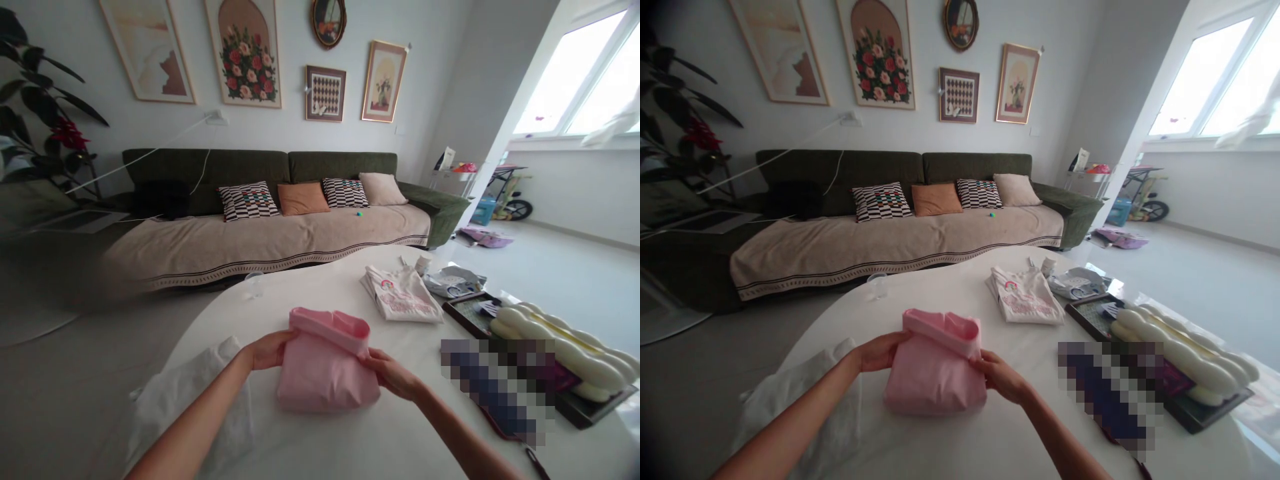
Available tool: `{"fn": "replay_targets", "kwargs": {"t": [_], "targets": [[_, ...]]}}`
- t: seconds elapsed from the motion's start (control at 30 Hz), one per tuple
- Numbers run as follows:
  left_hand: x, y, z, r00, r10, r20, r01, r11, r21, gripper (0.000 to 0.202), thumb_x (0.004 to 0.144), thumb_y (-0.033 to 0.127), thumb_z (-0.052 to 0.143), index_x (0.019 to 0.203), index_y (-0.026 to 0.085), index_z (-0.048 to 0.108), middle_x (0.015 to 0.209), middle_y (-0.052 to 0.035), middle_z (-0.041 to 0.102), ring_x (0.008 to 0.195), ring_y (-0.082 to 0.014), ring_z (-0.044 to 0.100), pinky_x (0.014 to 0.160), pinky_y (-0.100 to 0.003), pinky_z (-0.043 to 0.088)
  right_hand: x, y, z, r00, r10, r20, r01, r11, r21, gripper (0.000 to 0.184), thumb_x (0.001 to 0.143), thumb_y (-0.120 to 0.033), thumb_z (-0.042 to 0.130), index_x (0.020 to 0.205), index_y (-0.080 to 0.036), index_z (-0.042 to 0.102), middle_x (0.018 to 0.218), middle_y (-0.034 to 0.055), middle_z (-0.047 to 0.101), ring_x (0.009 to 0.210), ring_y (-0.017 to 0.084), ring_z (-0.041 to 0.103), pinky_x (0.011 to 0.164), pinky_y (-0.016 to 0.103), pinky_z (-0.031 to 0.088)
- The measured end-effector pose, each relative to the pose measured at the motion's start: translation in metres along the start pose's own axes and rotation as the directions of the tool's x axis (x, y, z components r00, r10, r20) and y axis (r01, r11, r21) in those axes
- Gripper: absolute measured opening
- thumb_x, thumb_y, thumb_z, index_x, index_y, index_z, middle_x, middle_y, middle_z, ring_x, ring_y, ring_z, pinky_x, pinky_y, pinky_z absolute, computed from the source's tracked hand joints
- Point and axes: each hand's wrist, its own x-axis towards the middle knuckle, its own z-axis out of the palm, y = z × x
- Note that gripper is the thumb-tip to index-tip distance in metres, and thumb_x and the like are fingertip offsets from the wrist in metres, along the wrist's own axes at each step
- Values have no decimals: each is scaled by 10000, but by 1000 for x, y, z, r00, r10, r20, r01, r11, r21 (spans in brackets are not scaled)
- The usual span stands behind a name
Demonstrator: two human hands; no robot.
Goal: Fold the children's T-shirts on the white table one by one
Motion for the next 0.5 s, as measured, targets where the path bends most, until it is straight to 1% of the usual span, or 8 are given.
{"fn": "replay_targets", "kwargs": {"t": [0.03,0.1,0.13,0.2,0.3,0.4,0.47,0.5], "targets": [[12,-7,-3,999,-48,21,50,996,-69,387,702,433,604,936,125,625,888,-70,681,898,-215,612,851,-356,443,12,3,-4,1000,29,-11,-28,997,73,368,706,-440,598,956,-169,599,799,27,640,712,143,594,667,270,466],[27,-26,-5,987,-134,84,147,974,-174,413,689,441,619,938,112,608,884,-86,680,913,-218,608,869,-351,430,27,11,-9,998,64,-28,-59,988,145,384,719,-469,587,950,-162,582,764,22,629,676,127,587,641,253,463],[31,-35,-5,986,-140,86,154,969,-194,407,690,444,618,924,110,607,866,-87,682,904,-219,612,866,-347,431,31,16,-9,997,67,-24,-62,985,161,396,732,-495,567,931,-153,583,756,27,625,673,127,586,638,252,461],[31,-49,-4,992,-108,63,118,973,-199,393,705,444,600,914,112,603,855,-87,682,892,-216,614,851,-342,437,31,23,-10,998,60,-7,-57,979,195,436,749,-541,532,891,-133,590,758,44,623,683,131,585,647,256,459],[24,-57,-2,996,-40,-80,36,998,-56,376,706,421,592,931,119,592,857,-81,679,866,-212,619,794,-339,464,18,26,-9,999,44,0,-42,967,250,446,736,-557,547,852,-129,597,767,44,617,695,126,576,668,254,449],[20,-57,0,971,5,-237,22,994,111,355,698,380,593,939,120,582,857,-84,670,875,-233,613,765,-357,472,1,23,-7,999,-13,52,1,977,211,447,708,-549,586,863,-130,613,811,47,620,767,139,570,740,275,432],[22,-52,6,940,61,-334,-7,987,163,355,712,338,583,1007,141,558,942,-85,648,999,-248,560,848,-377,431,-5,21,-5,995,-41,94,29,992,126,441,670,-518,639,862,-120,629,817,46,625,794,151,564,773,288,415],[25,-48,11,917,152,-369,-63,968,241,367,732,315,563,1063,159,537,1026,-87,621,1087,-247,503,913,-386,385,-6,20,-4,994,-41,99,32,996,87,437,644,-503,666,843,-116,636,797,40,627,780,151,562,765,286,411]]}}
